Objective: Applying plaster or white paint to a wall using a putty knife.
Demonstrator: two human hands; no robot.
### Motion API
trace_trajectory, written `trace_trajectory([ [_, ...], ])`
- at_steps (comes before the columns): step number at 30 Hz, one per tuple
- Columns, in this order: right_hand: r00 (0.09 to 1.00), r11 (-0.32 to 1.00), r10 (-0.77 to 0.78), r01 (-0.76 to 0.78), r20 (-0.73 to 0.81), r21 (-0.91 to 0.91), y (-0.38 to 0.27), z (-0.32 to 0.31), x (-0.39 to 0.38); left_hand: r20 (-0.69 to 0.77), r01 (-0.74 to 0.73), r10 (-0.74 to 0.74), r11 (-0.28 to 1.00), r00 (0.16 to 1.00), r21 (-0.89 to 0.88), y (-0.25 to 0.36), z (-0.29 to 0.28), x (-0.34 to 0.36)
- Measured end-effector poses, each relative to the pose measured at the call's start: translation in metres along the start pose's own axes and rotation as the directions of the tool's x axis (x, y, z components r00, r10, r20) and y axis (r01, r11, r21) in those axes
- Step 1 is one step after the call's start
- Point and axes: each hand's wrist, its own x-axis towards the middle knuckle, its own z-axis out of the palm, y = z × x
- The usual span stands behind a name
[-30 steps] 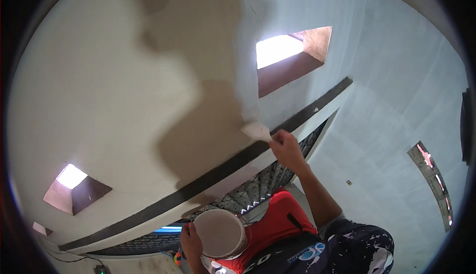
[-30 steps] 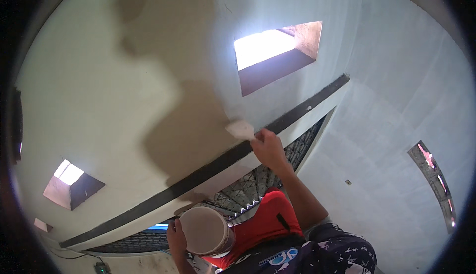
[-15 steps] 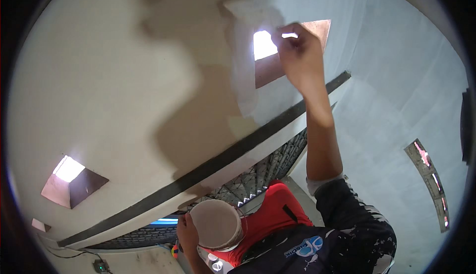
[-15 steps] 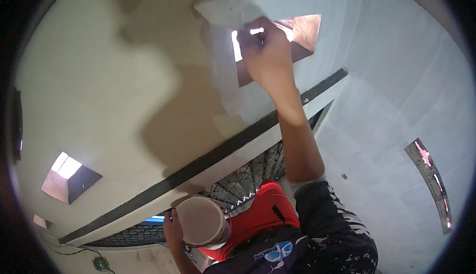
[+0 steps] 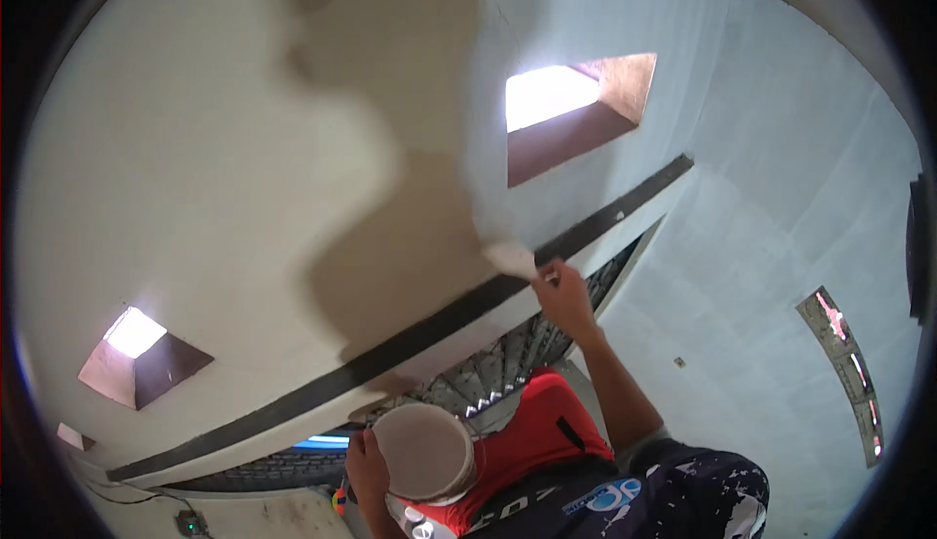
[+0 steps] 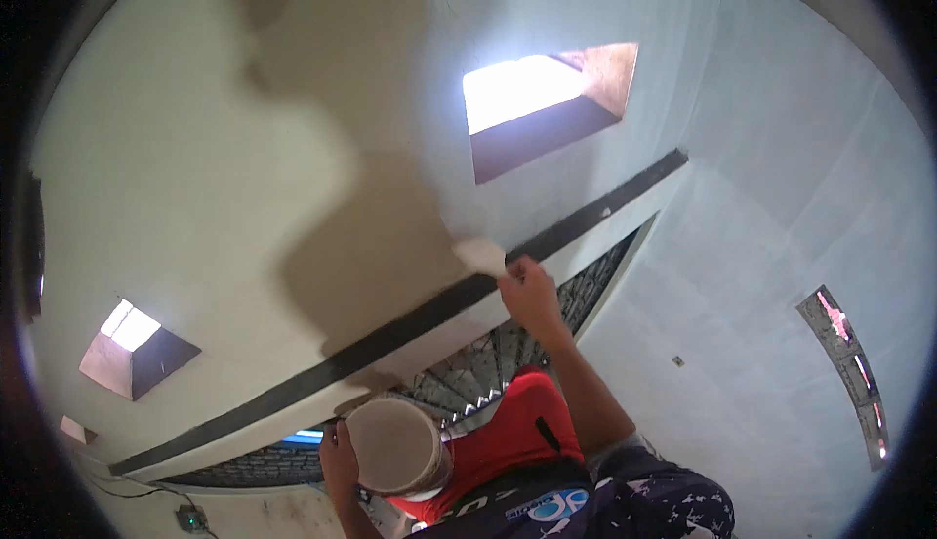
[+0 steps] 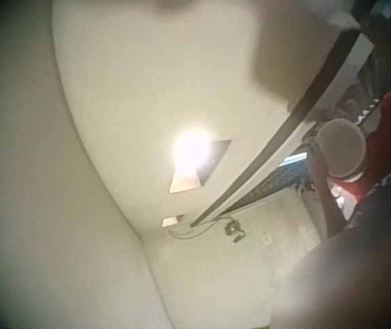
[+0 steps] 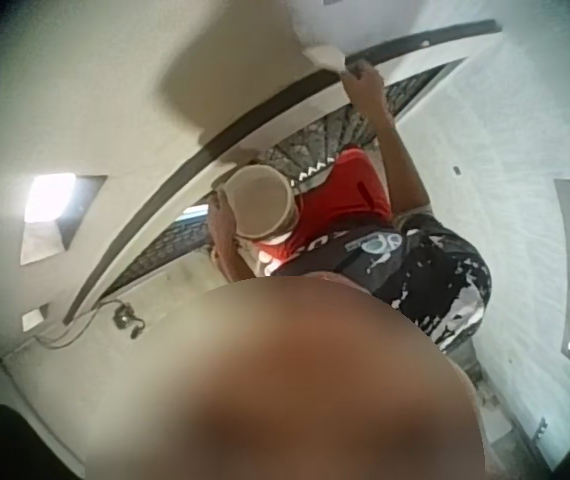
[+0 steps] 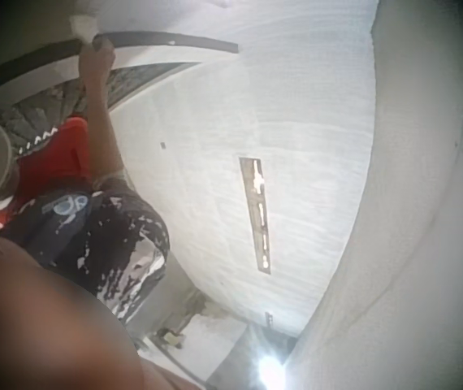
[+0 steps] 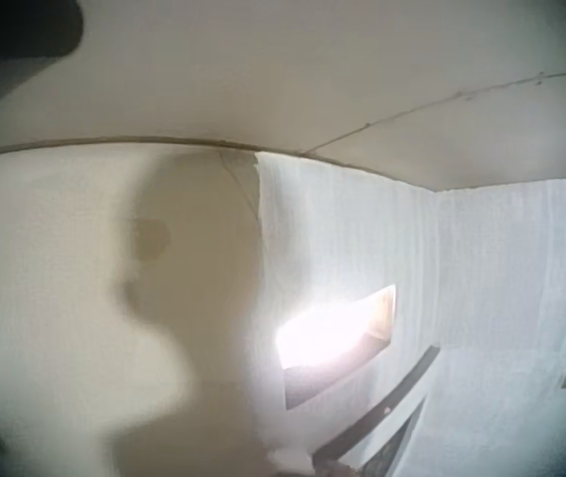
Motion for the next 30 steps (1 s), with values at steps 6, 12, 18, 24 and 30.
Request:
trace_trajectory([
  [6,0.97,0.934,-0.229,0.244,-0.088,0.259,-0.112,-0.043,0.065,0.018,-0.013,0.014,1.0,1.0,-0.024,0.005,-0.003,0.0],
  [12,0.903,0.714,-0.31,0.428,-0.298,0.553,-0.159,-0.056,0.06,-0.018,0.016,-0.016,1.0,1.0,-0.013,0.006,-0.003,-0.004],
  [18,0.98,0.944,-0.142,0.177,-0.14,0.278,-0.024,0.018,0.026,-0.041,-0.018,0.017,0.999,0.999,-0.029,0.0,0.0,-0.001],
  [24,0.991,0.988,0.116,-0.122,0.07,0.092,0.051,0.031,-0.021,0.011,0.035,-0.035,0.995,0.999,-0.088,0.001,-0.004,-0.001],
  [30,0.987,0.987,0.158,-0.157,0.024,-0.031,0.033,0.028,-0.007,0.022,0.035,-0.033,0.996,0.999,-0.084,0.009,-0.004,-0.002],
])
